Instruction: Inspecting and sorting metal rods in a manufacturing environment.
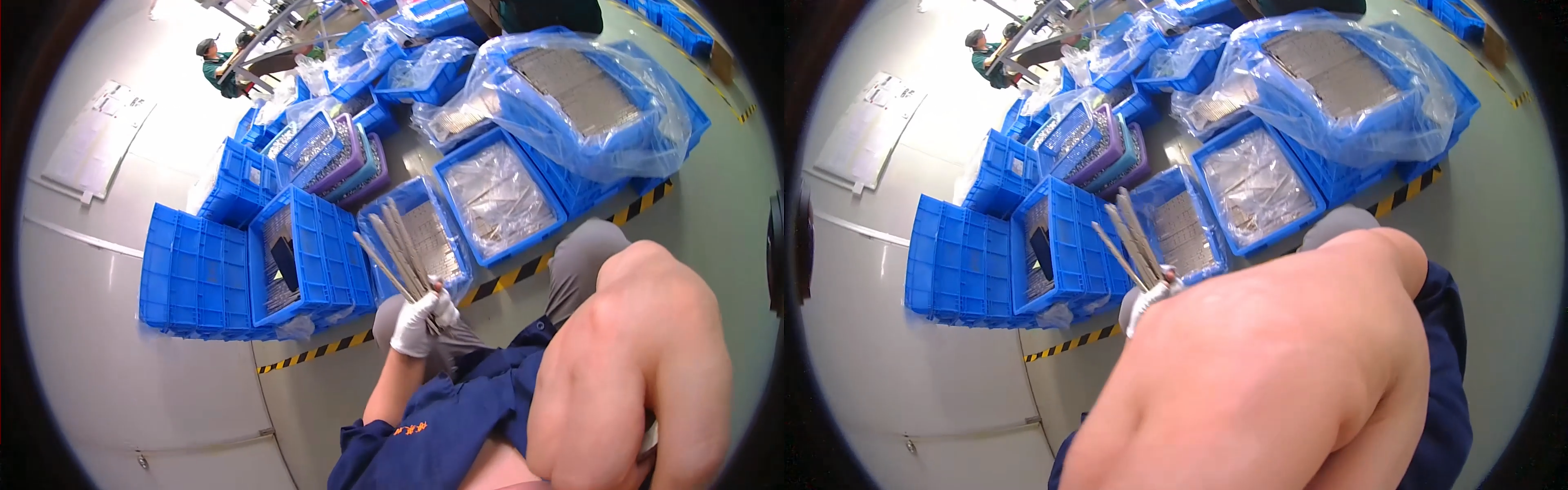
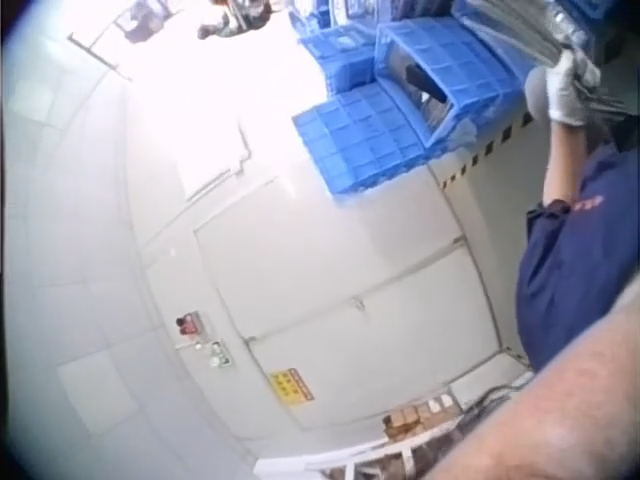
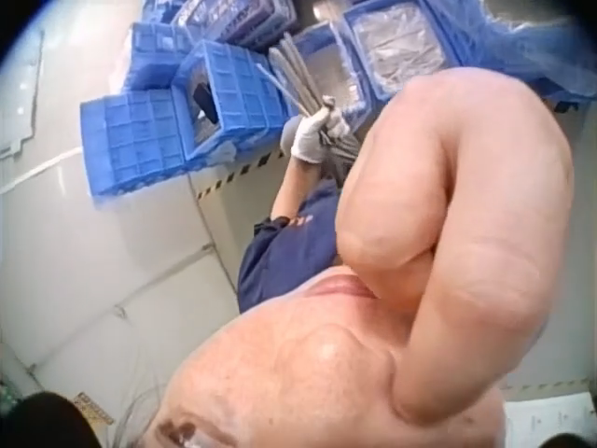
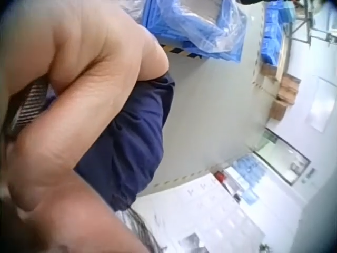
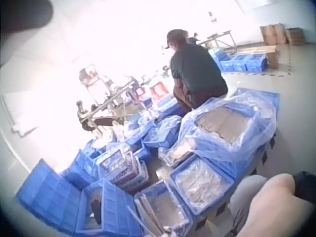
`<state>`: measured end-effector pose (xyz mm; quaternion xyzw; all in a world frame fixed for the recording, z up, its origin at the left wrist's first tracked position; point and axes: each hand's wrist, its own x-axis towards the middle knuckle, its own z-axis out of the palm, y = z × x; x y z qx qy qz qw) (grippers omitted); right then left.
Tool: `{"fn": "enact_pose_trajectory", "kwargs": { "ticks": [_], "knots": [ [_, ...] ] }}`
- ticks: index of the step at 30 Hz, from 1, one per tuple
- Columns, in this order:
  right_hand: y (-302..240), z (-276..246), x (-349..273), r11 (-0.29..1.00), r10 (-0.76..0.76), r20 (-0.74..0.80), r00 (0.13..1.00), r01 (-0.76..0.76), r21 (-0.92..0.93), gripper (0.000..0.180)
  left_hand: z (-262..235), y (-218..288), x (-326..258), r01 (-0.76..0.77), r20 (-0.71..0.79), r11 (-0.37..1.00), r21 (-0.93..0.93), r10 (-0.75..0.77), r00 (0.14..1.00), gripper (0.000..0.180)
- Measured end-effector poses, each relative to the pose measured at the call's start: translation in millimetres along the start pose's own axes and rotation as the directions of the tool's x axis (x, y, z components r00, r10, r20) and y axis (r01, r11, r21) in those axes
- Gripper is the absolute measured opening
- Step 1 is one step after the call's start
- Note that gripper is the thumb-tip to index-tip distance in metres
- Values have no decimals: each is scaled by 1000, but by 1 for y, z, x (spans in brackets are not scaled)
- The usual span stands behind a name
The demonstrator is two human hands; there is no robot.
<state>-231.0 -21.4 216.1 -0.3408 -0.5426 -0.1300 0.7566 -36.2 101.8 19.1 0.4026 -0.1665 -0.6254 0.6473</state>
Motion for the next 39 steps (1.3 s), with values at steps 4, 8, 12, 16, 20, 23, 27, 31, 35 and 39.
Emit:
{"fn": "enact_pose_trajectory", "kwargs": {
  "ticks": [4, 8, 12, 16, 20, 23, 27, 31, 35, 39],
  "knots": [
    [6, 2, -14, 993, -93, -64, 994, 88, -84, 14, -24, 33, 6, -71, -261, 872, 484, 221, 940, 20],
    [16, -9, -30, 991, -126, -144, 982, 118, -63, 16, -61, 69, 15, -118, -110, 320, 940, 611, 784, 16],
    [-2, -39, -69, 977, 126, -300, 945, -172, -130, 11, -107, 87, 40, 235, -184, -3, 972, 612, 769, 18],
    [12, -76, -113, 977, 135, -593, 794, -206, -53, 15, -161, 84, 76, 451, -273, -198, 870, 569, 776, 20],
    [26, -100, -143, 964, 216, -857, 468, -244, 110, 14, -209, 85, 132, 386, -134, -493, 780, 470, 872, 15],
    [27, -124, -153, 937, 234, -950, 205, -307, 165, 12, -253, 76, 190, 315, -75, -635, 705, 375, 924, 10],
    [24, -155, -155, 923, 193, -980, -44, -330, 197, 13, -307, 57, 243, 283, -28, -671, 685, 364, 931, 11],
    [24, -181, -169, 913, 184, -968, -171, -335, 233, 13, -345, 45, 293, 193, 43, -696, 692, 306, 951, 17],
    [33, -197, -176, 922, 122, -961, -248, -331, 203, 13, -377, 33, 325, 27, 220, -693, 720, 265, 939, 12],
    [44, -207, -180, 905, 118, -931, -344, -349, 243, 13, -390, 23, 354, -22, 252, -684, 729, 238, 938, 17]
  ]
}}
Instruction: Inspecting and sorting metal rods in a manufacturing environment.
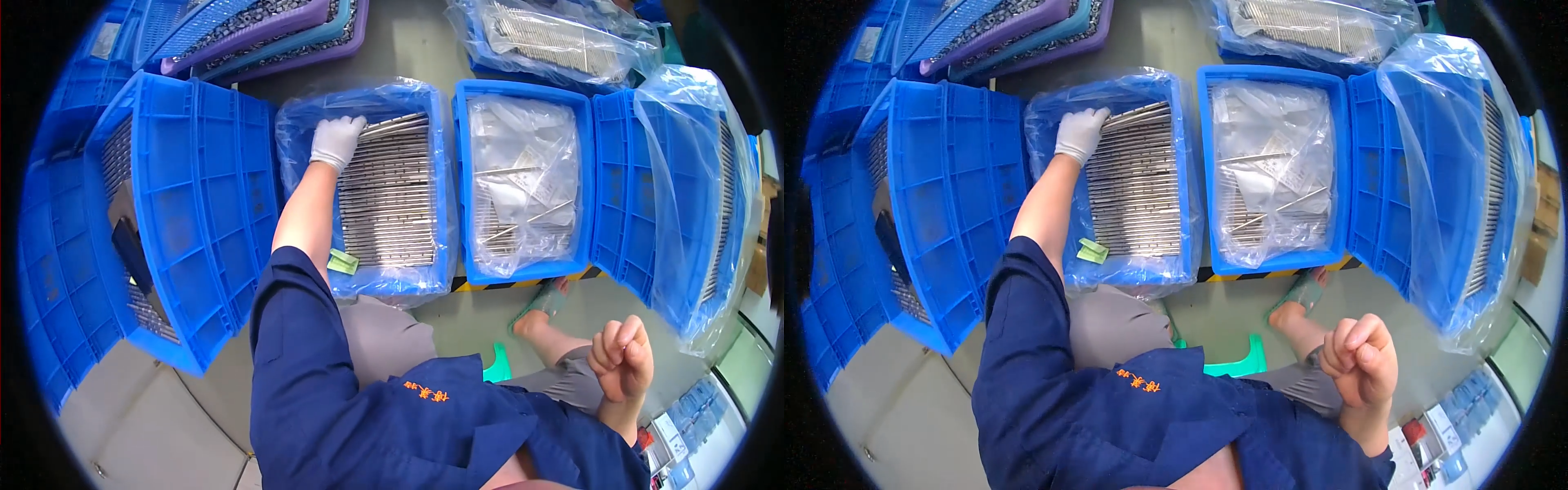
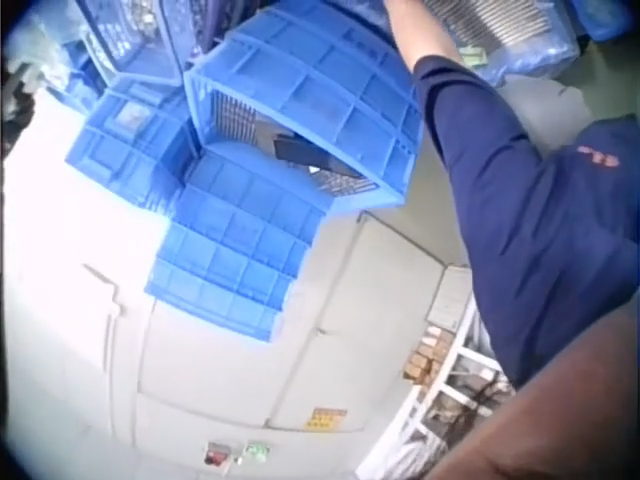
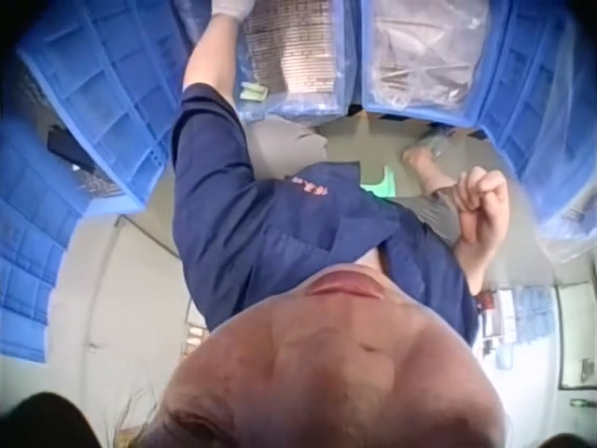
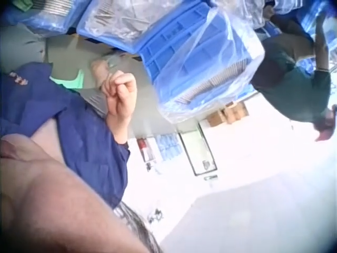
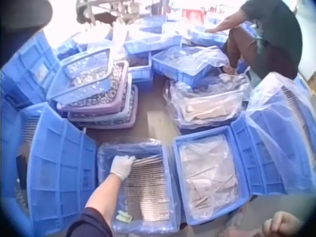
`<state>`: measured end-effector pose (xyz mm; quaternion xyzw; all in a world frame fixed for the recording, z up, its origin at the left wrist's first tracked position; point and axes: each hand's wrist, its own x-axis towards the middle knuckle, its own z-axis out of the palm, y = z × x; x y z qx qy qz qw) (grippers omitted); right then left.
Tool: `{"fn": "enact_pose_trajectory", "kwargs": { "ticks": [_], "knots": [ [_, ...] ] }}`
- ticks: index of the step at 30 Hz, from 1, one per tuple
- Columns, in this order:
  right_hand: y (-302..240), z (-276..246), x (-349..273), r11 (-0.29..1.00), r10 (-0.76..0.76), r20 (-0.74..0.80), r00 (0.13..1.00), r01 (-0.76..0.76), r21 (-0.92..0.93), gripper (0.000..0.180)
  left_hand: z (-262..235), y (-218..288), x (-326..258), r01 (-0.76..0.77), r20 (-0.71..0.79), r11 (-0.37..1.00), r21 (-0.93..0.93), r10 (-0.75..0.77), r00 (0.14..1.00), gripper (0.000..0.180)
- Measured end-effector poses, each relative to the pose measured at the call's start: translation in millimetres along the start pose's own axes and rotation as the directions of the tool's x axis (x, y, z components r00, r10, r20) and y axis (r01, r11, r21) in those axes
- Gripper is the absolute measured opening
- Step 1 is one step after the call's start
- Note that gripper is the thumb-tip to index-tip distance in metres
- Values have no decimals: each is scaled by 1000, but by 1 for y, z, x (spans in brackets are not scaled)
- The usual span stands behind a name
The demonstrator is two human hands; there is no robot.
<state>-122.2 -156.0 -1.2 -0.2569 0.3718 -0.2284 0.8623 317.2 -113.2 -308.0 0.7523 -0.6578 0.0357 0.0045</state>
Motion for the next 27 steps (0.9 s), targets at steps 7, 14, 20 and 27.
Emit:
{"fn": "enact_pose_trajectory", "kwargs": {
  "ticks": [7, 14, 20, 27],
  "knots": [
    [13, 3, 11, 1000, 20, -94, 995, -20, 4, 14, 36, 0, 23, 240, 83, 971, 9, -240, 967, 29],
    [19, 6, 15, 999, 38, -110, 993, -38, 4, 14, 21, 25, 10, 377, -99, 911, -163, -396, 913, 43],
    [26, 7, 12, 997, 71, -96, 993, -70, 10, 14, 29, 50, -16, 172, 1, 940, -294, -179, 984, 37],
    [33, 10, 11, 995, 100, -107, 989, -102, -17, 14, 30, 56, 11, 184, 32, 932, -312, -184, 982, 37]
  ]
}}
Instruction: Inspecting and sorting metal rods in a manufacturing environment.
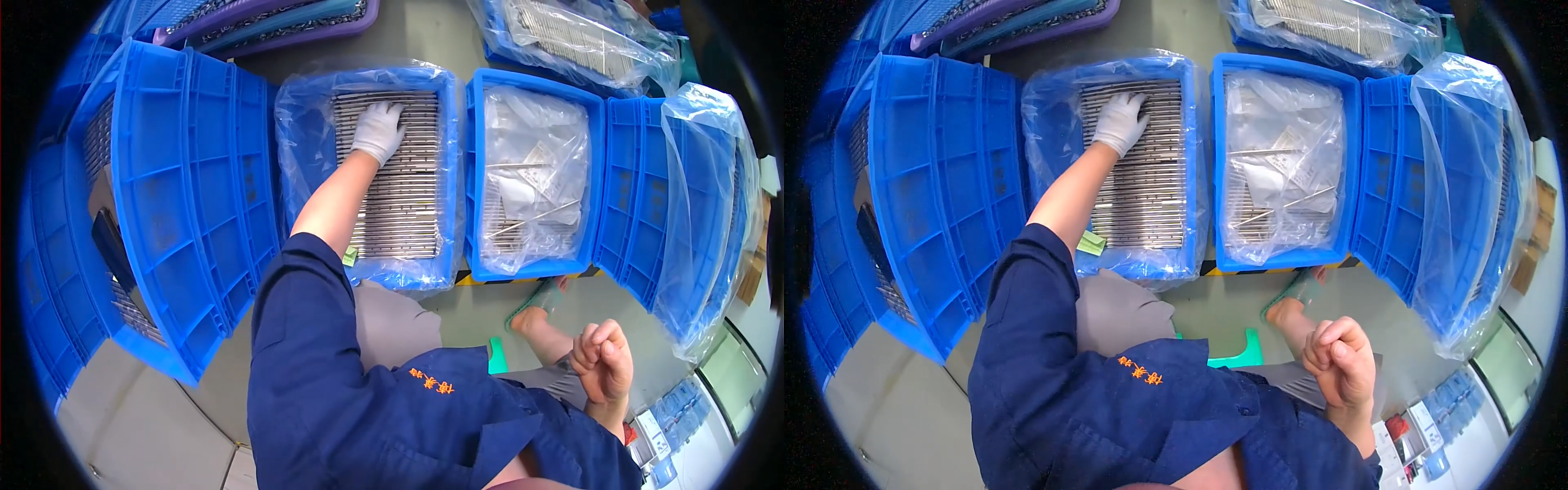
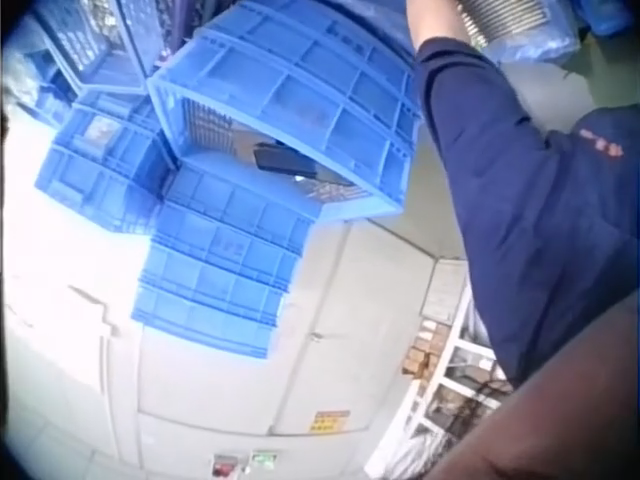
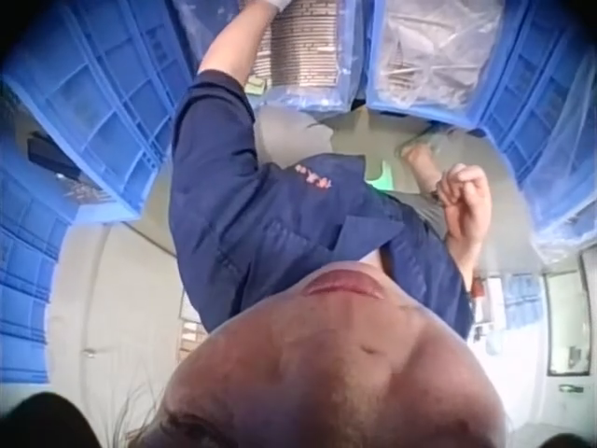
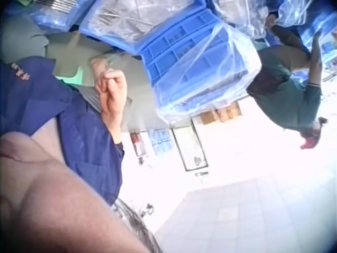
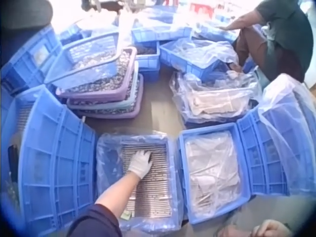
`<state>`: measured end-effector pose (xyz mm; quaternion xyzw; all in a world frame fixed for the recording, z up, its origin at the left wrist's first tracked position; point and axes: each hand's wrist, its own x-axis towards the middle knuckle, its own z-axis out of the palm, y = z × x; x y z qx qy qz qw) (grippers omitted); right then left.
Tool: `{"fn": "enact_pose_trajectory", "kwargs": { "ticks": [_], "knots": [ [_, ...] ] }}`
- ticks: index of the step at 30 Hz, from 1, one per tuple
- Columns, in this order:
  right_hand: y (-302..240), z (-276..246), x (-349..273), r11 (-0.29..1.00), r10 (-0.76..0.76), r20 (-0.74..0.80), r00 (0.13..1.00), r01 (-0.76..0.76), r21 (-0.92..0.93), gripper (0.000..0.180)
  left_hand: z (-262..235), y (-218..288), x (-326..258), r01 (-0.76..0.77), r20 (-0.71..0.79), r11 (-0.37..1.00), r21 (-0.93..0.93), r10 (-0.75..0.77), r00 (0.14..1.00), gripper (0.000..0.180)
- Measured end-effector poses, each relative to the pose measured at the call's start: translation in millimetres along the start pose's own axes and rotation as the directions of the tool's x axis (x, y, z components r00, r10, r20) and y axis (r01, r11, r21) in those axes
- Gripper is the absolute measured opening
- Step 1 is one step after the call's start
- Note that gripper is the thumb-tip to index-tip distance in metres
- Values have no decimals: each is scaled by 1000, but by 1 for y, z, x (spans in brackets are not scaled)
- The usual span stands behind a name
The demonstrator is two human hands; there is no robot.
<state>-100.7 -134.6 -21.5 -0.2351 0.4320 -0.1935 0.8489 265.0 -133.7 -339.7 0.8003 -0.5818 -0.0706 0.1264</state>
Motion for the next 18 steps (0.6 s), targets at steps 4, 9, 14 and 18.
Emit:
{"fn": "enact_pose_trajectory", "kwargs": {
  "ticks": [4, 9, 14, 18],
  "knots": [
    [-1, 0, 0, 1000, -2, -13, 1000, 2, -6, 14, -5, -1, 7, 69, 32, 996, -65, -67, 997, 31],
    [-1, 1, 0, 1000, -17, -16, 1000, 17, -14, 15, -4, -53, -7, 623, -289, 755, -202, -654, 699, 40],
    [0, -3, 3, 1000, -9, -41, 999, 8, -24, 16, -4, -66, 15, 740, 27, 598, -307, -772, 635, 47],
    [-5, -5, 2, 999, 20, -52, 998, -22, -35, 17, -2, -53, 20, 747, 96, 568, -345, -771, 630, 51]
  ]
}}
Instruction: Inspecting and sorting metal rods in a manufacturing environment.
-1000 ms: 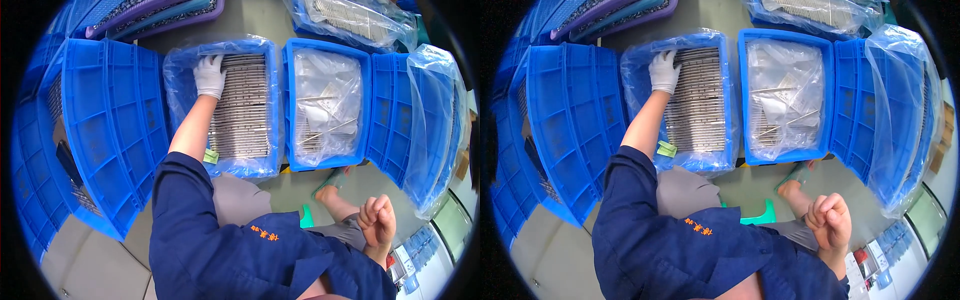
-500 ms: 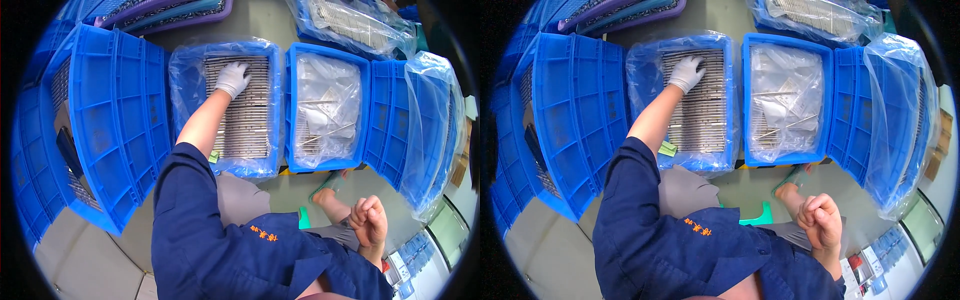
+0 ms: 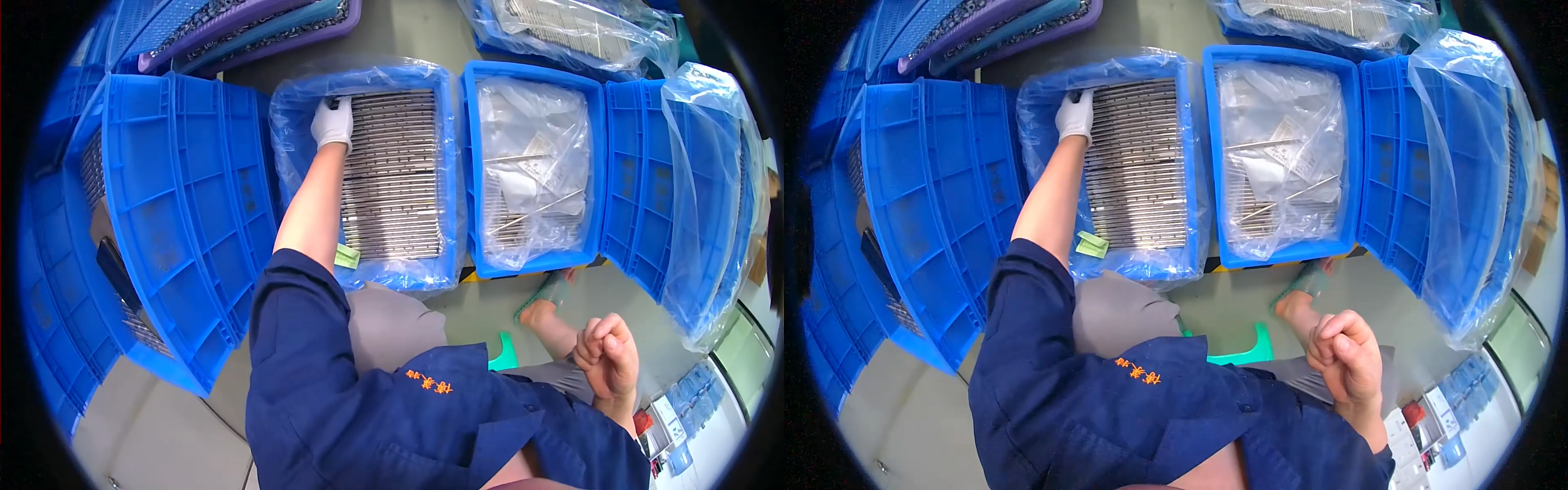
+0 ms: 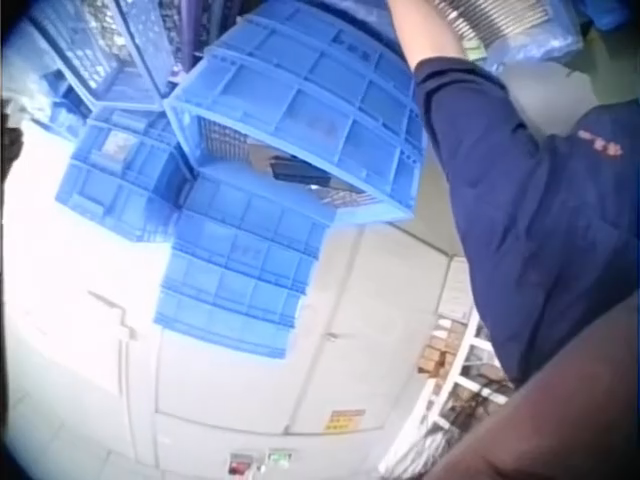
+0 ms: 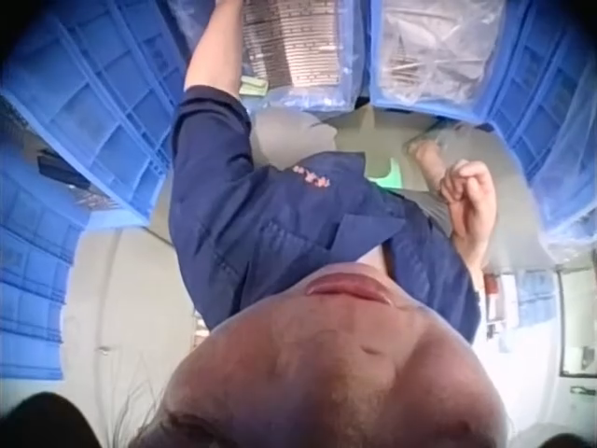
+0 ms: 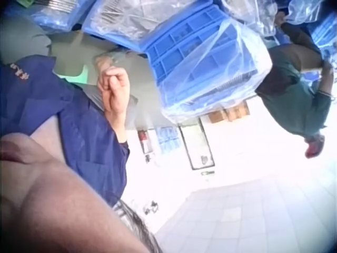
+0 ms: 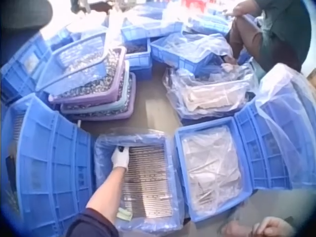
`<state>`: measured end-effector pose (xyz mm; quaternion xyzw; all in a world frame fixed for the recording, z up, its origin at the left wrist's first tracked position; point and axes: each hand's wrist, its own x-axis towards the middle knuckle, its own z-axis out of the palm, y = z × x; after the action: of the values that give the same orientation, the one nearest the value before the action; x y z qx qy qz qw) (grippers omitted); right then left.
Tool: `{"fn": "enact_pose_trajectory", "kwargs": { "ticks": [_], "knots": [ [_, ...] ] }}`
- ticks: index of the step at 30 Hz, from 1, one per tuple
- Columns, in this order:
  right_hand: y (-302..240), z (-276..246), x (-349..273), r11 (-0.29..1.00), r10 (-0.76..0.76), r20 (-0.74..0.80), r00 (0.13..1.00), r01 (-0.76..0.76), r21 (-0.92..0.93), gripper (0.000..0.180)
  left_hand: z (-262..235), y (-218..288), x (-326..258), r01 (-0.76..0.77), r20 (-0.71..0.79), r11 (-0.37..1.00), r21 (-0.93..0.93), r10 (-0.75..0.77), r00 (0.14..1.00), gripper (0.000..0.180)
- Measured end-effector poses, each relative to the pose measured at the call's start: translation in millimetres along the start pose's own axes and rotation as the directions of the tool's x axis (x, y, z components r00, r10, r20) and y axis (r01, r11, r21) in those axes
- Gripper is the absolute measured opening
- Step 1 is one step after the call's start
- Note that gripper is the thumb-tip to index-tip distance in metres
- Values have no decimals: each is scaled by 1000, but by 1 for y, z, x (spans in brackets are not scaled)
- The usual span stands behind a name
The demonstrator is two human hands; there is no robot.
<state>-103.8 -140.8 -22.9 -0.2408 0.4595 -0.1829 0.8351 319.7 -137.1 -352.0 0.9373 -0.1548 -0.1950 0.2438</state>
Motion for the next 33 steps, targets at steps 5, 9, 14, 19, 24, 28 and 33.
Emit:
{"fn": "enact_pose_trajectory", "kwargs": {
  "ticks": [5, 9, 14, 19, 24, 28, 33],
  "knots": [
    [1, 0, 9, 999, 50, 42, 998, -50, 5, 17, -13, -9, -3, -90, 45, 981, -174, 100, 994, 53],
    [-1, -3, 7, 994, 107, 66, 992, -106, -19, 16, -31, -25, -23, -152, 14, 964, -219, 158, 987, 51],
    [-2, -9, -11, 989, 143, 118, 983, -138, -44, 14, -71, -64, -79, -282, -52, 936, -212, 278, 959, 42],
    [0, -19, -44, 991, 84, 225, 971, -59, -119, 13, -120, -81, -188, -480, -75, 864, 152, 495, 866, 36],
    [14, -32, -61, 975, -32, 296, 955, 95, -203, 14, -104, -151, -272, -67, -424, 997, -31, 47, 904, 51],
    [26, -27, -60, 973, -25, 233, 972, 77, -216, 11, -89, -233, -266, 249, 86, 493, -834, -329, 940, 53],
    [25, -50, -54, 955, -99, 136, 986, 132, -265, 11, -56, -152, -258, 668, 628, -10, -744, -353, 694, 56]
  ]
}}
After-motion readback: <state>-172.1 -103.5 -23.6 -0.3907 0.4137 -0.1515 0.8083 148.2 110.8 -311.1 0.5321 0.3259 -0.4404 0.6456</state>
